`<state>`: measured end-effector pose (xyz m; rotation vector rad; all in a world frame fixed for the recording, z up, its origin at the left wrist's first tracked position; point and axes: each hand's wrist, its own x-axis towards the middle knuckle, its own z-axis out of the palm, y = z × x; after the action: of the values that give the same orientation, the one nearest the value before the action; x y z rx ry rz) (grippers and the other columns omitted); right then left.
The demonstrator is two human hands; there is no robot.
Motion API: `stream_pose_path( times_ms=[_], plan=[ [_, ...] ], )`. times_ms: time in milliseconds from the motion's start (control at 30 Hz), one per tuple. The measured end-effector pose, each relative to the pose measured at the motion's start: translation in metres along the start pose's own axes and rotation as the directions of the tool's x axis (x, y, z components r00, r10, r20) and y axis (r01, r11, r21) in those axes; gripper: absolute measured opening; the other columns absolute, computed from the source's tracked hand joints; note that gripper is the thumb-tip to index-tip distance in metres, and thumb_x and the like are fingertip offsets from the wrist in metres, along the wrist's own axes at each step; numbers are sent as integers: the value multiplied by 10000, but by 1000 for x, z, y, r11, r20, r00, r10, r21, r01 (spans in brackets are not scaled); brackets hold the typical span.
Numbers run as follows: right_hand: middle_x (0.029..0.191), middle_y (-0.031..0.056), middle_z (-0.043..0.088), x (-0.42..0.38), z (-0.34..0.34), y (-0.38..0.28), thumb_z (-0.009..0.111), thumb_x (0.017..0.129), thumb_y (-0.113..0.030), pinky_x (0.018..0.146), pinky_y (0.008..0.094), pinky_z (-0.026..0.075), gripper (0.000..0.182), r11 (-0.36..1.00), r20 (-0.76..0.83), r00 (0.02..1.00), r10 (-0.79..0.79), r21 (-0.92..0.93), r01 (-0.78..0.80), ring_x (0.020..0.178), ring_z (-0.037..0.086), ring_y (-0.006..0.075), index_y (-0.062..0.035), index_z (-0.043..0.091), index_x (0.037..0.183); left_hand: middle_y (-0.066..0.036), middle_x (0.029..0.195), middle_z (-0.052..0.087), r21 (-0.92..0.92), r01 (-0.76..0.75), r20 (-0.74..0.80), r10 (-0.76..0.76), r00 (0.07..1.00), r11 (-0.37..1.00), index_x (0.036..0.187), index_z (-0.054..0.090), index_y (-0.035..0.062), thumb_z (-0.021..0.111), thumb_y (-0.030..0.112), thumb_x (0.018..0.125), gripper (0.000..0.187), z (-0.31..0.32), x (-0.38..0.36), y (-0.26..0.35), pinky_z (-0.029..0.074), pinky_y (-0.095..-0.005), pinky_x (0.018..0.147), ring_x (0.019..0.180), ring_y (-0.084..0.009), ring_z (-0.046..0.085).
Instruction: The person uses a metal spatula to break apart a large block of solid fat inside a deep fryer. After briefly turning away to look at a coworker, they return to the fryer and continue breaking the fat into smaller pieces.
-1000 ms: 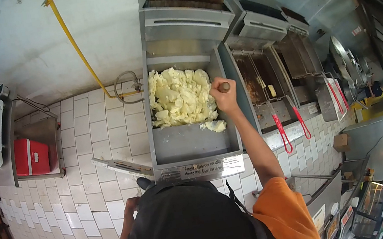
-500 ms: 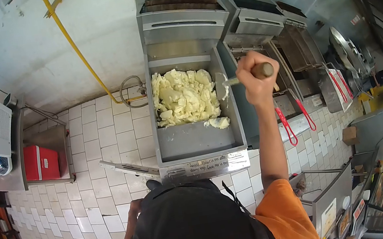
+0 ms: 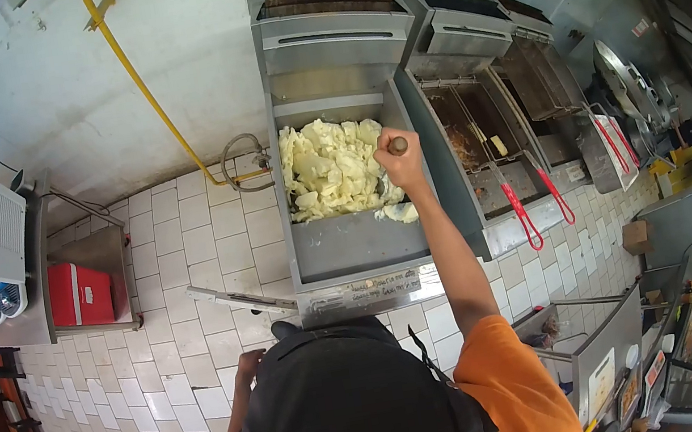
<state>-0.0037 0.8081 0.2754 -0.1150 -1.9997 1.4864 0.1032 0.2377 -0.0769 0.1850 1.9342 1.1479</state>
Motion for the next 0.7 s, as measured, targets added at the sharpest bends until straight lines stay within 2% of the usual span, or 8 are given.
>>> stream_pose_path(
  times_ms=[100, 267, 300, 367, 433, 533, 600, 700],
  plan=[
    [560, -14, 395, -15, 2, 11, 564, 655, 44, 488, 279, 250, 202, 1000, 26, 1000, -10, 15, 9, 547, 323, 64, -26, 387, 589, -133, 1024, 715, 484, -263, -6, 304, 953, 834, 1089, 688, 45, 606, 248, 828, 340, -1, 1, -47, 552, -413, 708, 838, -300, 698],
    [573, -8, 409, -25, -13, -19, 574, 658, 48, 498, 277, 268, 200, 997, -82, 995, -65, -41, 62, 551, 350, 69, -26, 405, 579, -163, 882, 692, 736, -203, 122, 169, 978, 646, 1010, 694, 76, 633, 226, 797, 267, -5, -16, -77, 531, -406, 718, 790, -313, 680],
    [578, -13, 426, -21, -19, -27, 587, 672, 42, 511, 264, 307, 196, 992, -101, 987, -122, 11, 124, 558, 393, 74, -33, 428, 584, -126, 806, 678, 362, -196, -87, 242, 966, 911, 1016, 683, 72, 601, 209, 866, 219, 0, -27, -80, 533, -393, 636, 688, -247, 655],
    [572, 3, 460, -4, -31, -81, 604, 696, 31, 495, 254, 351, 216, 971, -143, 968, -205, 96, 220, 540, 427, 78, -50, 431, 597, -62, 872, 674, 61, 135, -4, -135, 991, 989, 1048, 669, 75, 523, 194, 944, 214, -4, -46, -76, 500, -400, 536, 671, -184, 621],
    [558, 23, 443, 12, -37, -162, 566, 727, 54, 457, 257, 316, 243, 961, -67, 973, -221, 155, 229, 486, 375, 90, -64, 389, 610, -46, 926, 687, 194, 170, 69, -186, 980, 966, 1057, 666, 75, 517, 190, 951, 216, -21, -63, -66, 488, -401, 517, 681, -184, 628],
    [544, 25, 405, 4, -41, -233, 489, 757, 94, 444, 264, 287, 237, 922, -42, 947, -318, 216, 320, 470, 336, 94, -69, 365, 639, -63, 1014, 698, -24, 432, 52, -431, 901, 901, 1133, 646, 52, 509, 198, 953, 270, -33, -58, -56, 476, -360, 530, 733, -193, 651],
    [549, 34, 399, -15, -37, -240, 480, 774, 94, 451, 266, 300, 237, 905, -54, 921, -385, 172, 388, 485, 359, 103, -65, 364, 643, -74, 1072, 706, -182, 577, 74, -574, 815, 796, 1184, 633, 37, 503, 204, 954, 312, -32, -54, -52, 468, -332, 539, 767, -199, 666],
    [546, 36, 408, -50, -26, -191, 479, 790, 109, 455, 281, 335, 254, 847, -319, 829, -459, 125, 517, 488, 373, 120, -64, 364, 644, -95, 1107, 705, -173, 494, 105, -483, 869, 852, 1279, 577, 19, 474, 207, 965, 380, -37, -12, -96, 503, -353, 574, 826, -235, 686]
  ],
)
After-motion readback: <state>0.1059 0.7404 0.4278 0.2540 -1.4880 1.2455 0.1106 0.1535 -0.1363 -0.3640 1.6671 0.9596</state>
